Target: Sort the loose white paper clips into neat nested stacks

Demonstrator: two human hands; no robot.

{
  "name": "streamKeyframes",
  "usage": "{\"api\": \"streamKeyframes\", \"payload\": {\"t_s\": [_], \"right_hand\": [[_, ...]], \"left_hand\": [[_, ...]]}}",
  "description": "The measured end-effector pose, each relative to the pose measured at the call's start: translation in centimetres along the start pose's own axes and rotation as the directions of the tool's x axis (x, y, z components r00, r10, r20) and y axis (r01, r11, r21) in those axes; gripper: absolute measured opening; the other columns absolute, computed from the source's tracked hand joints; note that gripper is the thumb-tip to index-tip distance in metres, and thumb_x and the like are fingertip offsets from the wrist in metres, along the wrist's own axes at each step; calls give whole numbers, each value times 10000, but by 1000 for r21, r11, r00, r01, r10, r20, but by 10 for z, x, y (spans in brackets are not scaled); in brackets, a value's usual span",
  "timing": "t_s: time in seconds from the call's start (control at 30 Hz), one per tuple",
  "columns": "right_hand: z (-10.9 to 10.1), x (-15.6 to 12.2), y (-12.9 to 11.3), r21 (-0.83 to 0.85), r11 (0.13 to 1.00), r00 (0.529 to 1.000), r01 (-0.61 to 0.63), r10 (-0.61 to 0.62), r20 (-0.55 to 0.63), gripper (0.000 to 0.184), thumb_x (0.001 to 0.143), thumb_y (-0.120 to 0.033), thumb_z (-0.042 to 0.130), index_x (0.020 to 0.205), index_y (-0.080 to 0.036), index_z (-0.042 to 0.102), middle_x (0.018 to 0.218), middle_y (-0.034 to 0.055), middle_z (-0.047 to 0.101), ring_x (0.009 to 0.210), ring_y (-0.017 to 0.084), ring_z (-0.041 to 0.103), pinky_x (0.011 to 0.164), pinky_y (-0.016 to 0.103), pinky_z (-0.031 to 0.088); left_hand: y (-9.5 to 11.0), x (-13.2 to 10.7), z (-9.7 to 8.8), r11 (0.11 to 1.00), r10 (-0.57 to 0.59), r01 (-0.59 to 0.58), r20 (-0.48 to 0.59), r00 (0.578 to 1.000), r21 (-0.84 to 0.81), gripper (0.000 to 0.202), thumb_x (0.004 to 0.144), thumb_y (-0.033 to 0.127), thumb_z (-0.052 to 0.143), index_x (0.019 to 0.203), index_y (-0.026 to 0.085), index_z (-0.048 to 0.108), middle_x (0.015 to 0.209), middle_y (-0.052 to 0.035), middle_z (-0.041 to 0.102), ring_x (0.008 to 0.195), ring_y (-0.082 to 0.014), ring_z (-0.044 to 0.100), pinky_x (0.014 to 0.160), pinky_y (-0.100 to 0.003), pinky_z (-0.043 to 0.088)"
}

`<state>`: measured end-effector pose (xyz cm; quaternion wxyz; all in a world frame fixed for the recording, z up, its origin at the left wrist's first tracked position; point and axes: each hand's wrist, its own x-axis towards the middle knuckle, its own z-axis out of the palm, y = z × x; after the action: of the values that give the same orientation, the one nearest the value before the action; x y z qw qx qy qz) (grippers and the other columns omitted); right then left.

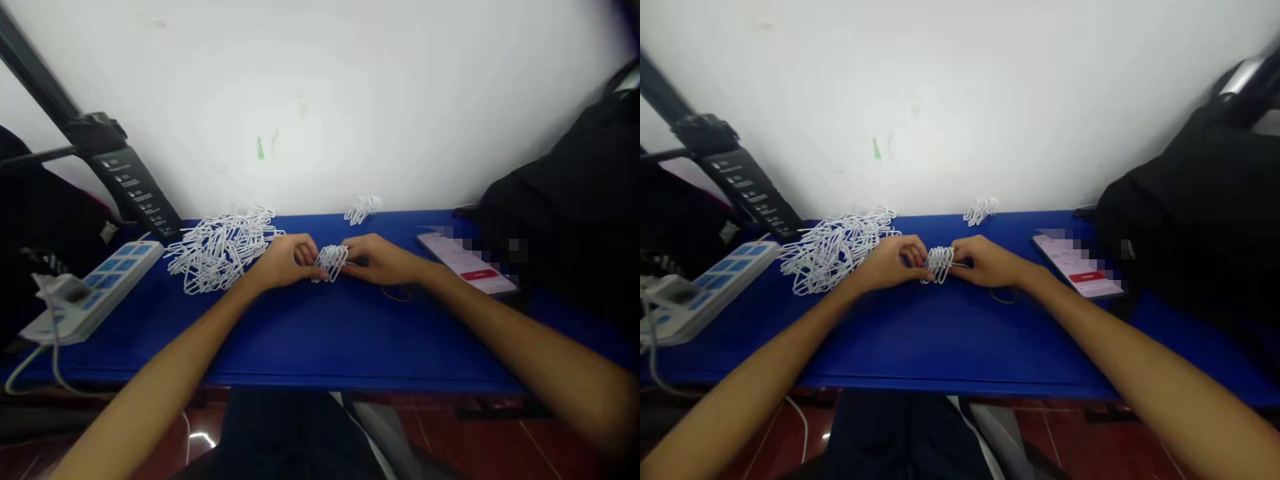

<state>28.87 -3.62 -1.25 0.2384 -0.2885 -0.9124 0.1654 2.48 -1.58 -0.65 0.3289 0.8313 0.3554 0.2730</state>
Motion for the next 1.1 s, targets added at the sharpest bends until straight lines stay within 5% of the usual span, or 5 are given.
{"api": "streamKeyframes", "payload": {"t_s": [0.2, 0.4, 0.6, 0.73, 1.1], "right_hand": [[0, 0, -1, 28, 1000, 1000, -7, 6, 19, 360, 1045, -406, 592, 885, -164, 806, 838, 57, 694, 727, 167, 609, 693, 296, 424], [0, 0, 1, -1, 1000, 1000, 7, -7, 21, 346, 1050, -359, 580, 860, -165, 795, 865, 75, 719, 748, 181, 633, 714, 308, 444], [0, 0, 2, 2, 1000, 1000, 10, -10, 8, 311, 1031, -326, 610, 825, -177, 789, 850, 64, 713, 740, 176, 642, 712, 298, 440], [0, 0, 1, -12, 1000, 1000, 5, -5, 14, 283, 1023, -297, 616, 840, -172, 791, 850, 66, 718, 743, 179, 646, 720, 303, 446], [1, 0, 1, 0, 1000, 1000, -5, 5, 20, 270, 1024, -291, 607, 874, -184, 805, 898, 78, 738, 795, 197, 674, 740, 309, 476]], "left_hand": [[3, -1, 10, 999, 31, -31, -13, 999, -7, 465, 701, 476, 945, 929, 163, 688, 789, -38, 733, 736, -173, 694, 664, -284, 521], [12, -2, -20, 955, 129, -77, -167, 978, 285, 318, 849, 465, 824, 999, 199, 735, 929, -50, 768, 846, -200, 682, 792, -340, 516], [-10, -14, -83, 764, 128, 275, -556, 821, 583, 266, 830, 308, 774, 1064, 214, 691, 1098, -97, 742, 989, -284, 654, 951, -444, 502], [-40, -24, -107, 647, -169, 527, -570, 804, 552, 441, 706, 279, 849, 1105, 211, 671, 1051, -114, 742, 983, -330, 663, 851, -435, 524], [-32, -19, -106, 727, 4, 475, -696, 718, 495, 224, 867, 412, 707, 952, 205, 690, 923, -83, 759, 895, -279, 675, 899, -418, 523]]}}
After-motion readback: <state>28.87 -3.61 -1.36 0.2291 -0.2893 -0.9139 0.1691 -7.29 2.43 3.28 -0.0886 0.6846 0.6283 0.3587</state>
